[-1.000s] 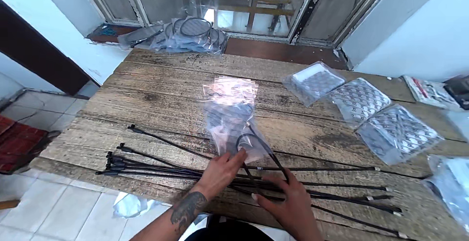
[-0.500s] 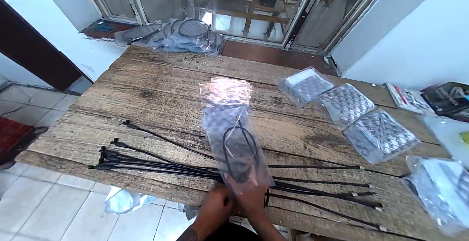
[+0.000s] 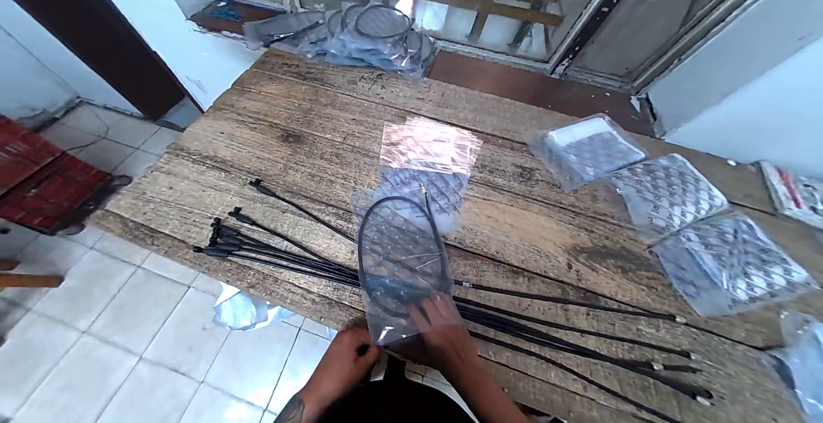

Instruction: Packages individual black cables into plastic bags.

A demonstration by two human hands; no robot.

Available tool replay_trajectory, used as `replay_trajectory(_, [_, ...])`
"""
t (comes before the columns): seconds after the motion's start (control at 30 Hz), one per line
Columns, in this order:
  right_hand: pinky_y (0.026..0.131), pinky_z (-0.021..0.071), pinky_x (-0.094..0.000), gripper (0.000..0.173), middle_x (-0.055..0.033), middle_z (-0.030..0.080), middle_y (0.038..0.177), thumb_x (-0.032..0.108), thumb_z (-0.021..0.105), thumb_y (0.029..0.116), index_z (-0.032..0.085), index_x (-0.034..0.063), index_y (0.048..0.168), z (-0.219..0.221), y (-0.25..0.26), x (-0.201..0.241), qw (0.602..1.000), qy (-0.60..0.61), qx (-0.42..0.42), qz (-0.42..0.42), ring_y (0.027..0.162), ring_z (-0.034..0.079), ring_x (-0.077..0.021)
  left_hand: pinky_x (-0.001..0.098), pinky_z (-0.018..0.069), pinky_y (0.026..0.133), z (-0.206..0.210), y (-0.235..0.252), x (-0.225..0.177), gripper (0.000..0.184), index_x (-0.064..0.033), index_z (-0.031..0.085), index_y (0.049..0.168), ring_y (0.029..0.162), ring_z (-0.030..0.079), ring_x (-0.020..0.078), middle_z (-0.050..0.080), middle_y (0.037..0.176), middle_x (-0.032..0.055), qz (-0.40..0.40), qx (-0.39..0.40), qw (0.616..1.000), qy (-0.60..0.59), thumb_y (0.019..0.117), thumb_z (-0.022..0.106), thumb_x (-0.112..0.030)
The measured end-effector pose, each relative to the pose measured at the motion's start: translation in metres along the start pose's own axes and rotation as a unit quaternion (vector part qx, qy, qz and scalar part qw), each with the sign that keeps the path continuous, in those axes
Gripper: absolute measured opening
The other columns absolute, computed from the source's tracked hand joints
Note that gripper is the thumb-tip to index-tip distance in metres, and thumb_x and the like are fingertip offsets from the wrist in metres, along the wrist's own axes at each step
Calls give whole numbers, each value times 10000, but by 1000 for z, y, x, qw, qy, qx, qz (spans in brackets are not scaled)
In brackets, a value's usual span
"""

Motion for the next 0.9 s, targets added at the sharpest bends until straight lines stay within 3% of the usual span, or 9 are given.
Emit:
replay_trajectory(0.13, [998,546,-528,179,-192,731,1101,125,691,922,768,99,1081,-2,8,6,996,65,30,62,1122,684,-400,411,581,797,-3,-5,4,359,-20,740,994,791,702,193,734,885,91,-3,9,1000,-26,1031,550,-323])
replay_trajectory(0.2, [1028,539,-479,292,-148,712,1217,335,634,1003,742,136,1188,-12,-4,10,990,131,40,37,1181,665,-334,376,615,846,-10,-5,5,401,-7,659,1231,885,730,172,744,1037,77,-26,76,976,-204,1016,625,-344])
replay_trajectory(0.27, [753,608,-354,329,-62,727,931,426,582,1027,736,141,972,-35,-18,8,990,132,-41,39,852,718,-200,415,595,952,-12,2,-5,427,18,552,1327,1037,729,233,727,1180,122,-75,89,923,-366,1032,573,-290])
replay_trajectory(0.3, [556,564,-324,382,-50,676,737,395,586,1026,700,110,799,-47,-24,0,985,119,-93,84,638,671,-170,411,601,951,-9,11,-12,388,24,544,1315,1035,729,231,728,1156,126,-109,46,906,-406,1058,542,-267])
replay_trajectory(0.37, [431,502,-375,470,-77,616,593,312,540,1033,653,29,674,-61,-30,-28,959,81,-107,252,487,613,-193,340,619,825,-3,30,-24,281,25,636,1170,877,733,159,747,976,89,-162,-96,902,-388,1030,623,-217])
replay_trajectory(0.5, [754,557,-463,447,-102,710,836,396,537,1047,745,2,1020,-46,-27,-67,803,336,133,474,770,674,-209,301,601,794,-11,28,-41,134,5,693,1024,804,713,110,741,867,44,-149,-135,913,-355,966,695,-116])
replay_trajectory(0.63, [562,597,-330,425,-33,670,655,289,488,1086,686,10,835,-27,-18,-41,677,536,131,487,550,658,-134,362,647,799,-24,19,-47,207,49,572,1210,825,768,228,763,941,129,-162,-65,888,-425,1020,584,-33])
replay_trajectory(0.73, [504,551,-300,437,-13,619,579,267,487,1086,657,21,768,-30,-17,-31,653,549,98,512,489,603,-111,369,642,790,-25,19,-46,218,51,562,1189,826,760,232,753,945,144,-200,-99,854,-470,980,619,25])
replay_trajectory(0.9, [700,622,-330,167,-65,736,812,105,645,985,654,-33,1080,-26,-23,-39,614,624,102,473,714,719,-155,310,614,799,-30,27,-33,229,3,633,1125,846,727,135,741,935,62,-190,-86,916,-343,976,687,-164])
Point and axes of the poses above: each hand's wrist, its own y-axis towards the middle knuckle, its own z-axis out of the palm, x = y × z, the point moved 3 cm from there along y, towards the middle knuckle
